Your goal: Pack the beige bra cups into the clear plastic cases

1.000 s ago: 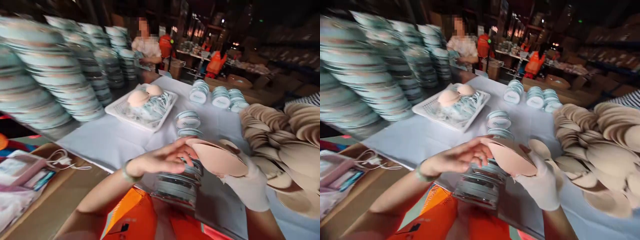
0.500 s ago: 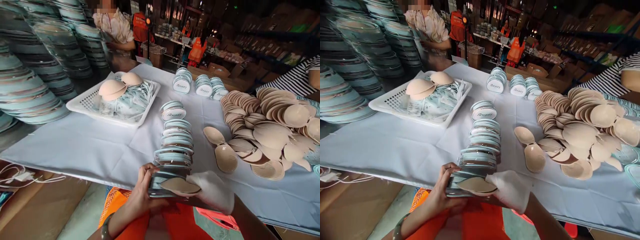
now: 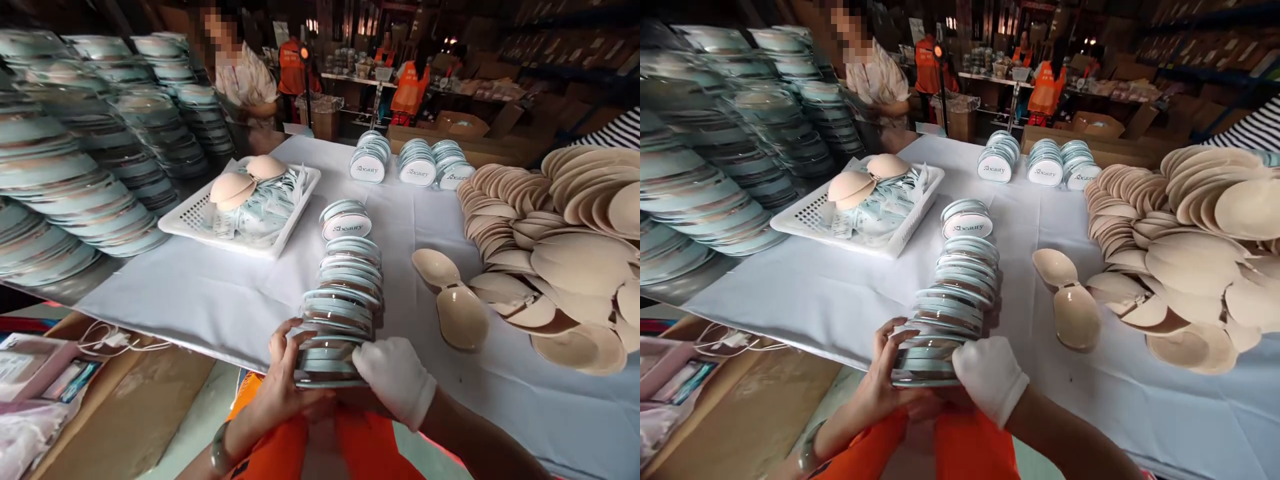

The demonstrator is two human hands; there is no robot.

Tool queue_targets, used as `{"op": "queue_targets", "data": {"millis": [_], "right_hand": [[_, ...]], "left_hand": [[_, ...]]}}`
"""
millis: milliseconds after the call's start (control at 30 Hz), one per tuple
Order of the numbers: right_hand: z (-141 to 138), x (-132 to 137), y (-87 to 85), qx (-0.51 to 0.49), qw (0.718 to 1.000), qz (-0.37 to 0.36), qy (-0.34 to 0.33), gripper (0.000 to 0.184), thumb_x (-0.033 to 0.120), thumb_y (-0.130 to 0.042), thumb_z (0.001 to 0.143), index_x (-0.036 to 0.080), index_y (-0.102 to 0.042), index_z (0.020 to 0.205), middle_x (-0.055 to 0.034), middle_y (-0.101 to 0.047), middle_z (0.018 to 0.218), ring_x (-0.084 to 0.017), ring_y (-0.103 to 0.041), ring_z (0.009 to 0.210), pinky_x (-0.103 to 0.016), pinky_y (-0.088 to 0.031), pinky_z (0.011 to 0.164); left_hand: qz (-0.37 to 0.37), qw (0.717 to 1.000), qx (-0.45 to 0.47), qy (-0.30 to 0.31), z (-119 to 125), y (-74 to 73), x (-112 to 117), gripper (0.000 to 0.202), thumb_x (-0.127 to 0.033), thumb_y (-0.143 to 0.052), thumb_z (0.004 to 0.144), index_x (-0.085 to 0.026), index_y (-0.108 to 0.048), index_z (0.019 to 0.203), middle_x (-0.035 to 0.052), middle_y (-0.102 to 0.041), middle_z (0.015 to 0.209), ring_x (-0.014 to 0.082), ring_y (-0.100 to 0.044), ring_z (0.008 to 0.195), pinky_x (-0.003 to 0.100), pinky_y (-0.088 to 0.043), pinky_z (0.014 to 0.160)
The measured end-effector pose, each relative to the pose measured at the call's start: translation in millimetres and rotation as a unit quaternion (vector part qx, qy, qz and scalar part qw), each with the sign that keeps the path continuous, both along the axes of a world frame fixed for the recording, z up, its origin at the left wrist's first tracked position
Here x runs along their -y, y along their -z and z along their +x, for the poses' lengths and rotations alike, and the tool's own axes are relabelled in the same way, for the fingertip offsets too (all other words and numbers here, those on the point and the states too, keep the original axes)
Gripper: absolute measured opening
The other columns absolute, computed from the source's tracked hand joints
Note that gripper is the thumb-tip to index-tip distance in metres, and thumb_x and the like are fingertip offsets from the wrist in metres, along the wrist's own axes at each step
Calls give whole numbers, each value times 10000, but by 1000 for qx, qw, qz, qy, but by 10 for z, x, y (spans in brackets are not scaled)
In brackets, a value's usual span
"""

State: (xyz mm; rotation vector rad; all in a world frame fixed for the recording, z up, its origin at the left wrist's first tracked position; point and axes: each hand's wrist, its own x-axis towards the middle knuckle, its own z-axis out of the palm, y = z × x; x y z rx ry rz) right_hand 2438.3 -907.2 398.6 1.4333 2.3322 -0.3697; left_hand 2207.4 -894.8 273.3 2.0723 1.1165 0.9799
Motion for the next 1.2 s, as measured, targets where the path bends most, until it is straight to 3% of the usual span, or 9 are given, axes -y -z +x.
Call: {"op": "queue_targets", "data": {"millis": [67,167,267,367,467,600,900,1033,1200], "right_hand": [[257,-148,49,-155,988,-1,-25,93,214,-628,933,204,-713,897,-28,-747,859,-221,-737,774,-288,-412,559],[704,-545,121,-404,903,141,44,173,294,-571,998,247,-724,1063,-9,-766,1030,-151,-732,929,-243,-542,830],[878,-1104,222,-441,835,303,129,463,441,-534,989,186,-598,1369,-122,-645,1355,-225,-623,1251,-364,-502,1073],[681,-1607,444,-381,870,287,123,664,557,-570,924,146,-569,1445,-186,-448,1530,-312,-470,1410,-466,-436,1154],[438,-1905,673,-320,898,279,112,538,535,-600,901,202,-704,1311,-169,-496,1456,-349,-502,1338,-525,-425,1135],[384,-2079,750,-343,894,283,58,477,527,-570,914,210,-750,1223,-155,-545,1349,-326,-540,1255,-519,-435,1110],[431,-1992,722,-365,895,254,39,541,591,-509,954,187,-703,1257,-152,-506,1368,-318,-476,1298,-523,-383,1145],[453,-1794,760,-361,897,246,71,604,600,-497,963,189,-598,1395,-158,-480,1412,-312,-478,1330,-516,-400,1153],[643,-1687,701,-390,894,188,117,683,578,-493,969,193,-425,1529,-157,-446,1510,-269,-445,1428,-450,-392,1199]], "left_hand": [[10,999,-34,-2,-32,-58,-16,809,-658,-799,746,-247,-466,1357,225,-250,1524,492,-267,1483,671,-468,1071],[8,998,-62,29,-105,-193,-79,944,-670,-747,796,-272,-311,1533,254,-147,1651,510,-118,1553,730,-377,1117],[10,996,-70,56,-96,-348,-213,1232,-754,-730,747,-313,-23,1655,239,-36,1715,527,-9,1554,814,-185,1133],[-32,990,-85,107,28,-491,-392,1192,-793,-740,699,-363,-162,1648,159,-19,1734,523,-10,1548,797,-113,1150],[-98,978,-105,150,183,-624,-534,1089,-790,-775,660,-370,-381,1583,108,-112,1732,492,-65,1558,723,-142,1202],[-129,982,-77,117,291,-712,-587,1108,-784,-811,613,-331,-448,1556,112,-160,1720,470,-75,1563,674,-150,1232],[-100,994,-30,33,301,-681,-371,936,-678,-852,649,-431,-518,1487,46,-263,1696,425,-155,1566,713,-153,1204],[-39,999,13,6,352,-618,-191,920,-710,-839,640,-405,-561,1462,122,-390,1638,466,-274,1520,778,-213,1137],[-1,997,72,27,155,-523,-368,943,-710,-766,735,-370,-441,1552,159,-404,1627,400,-364,1505,653,-371,1150]]}}
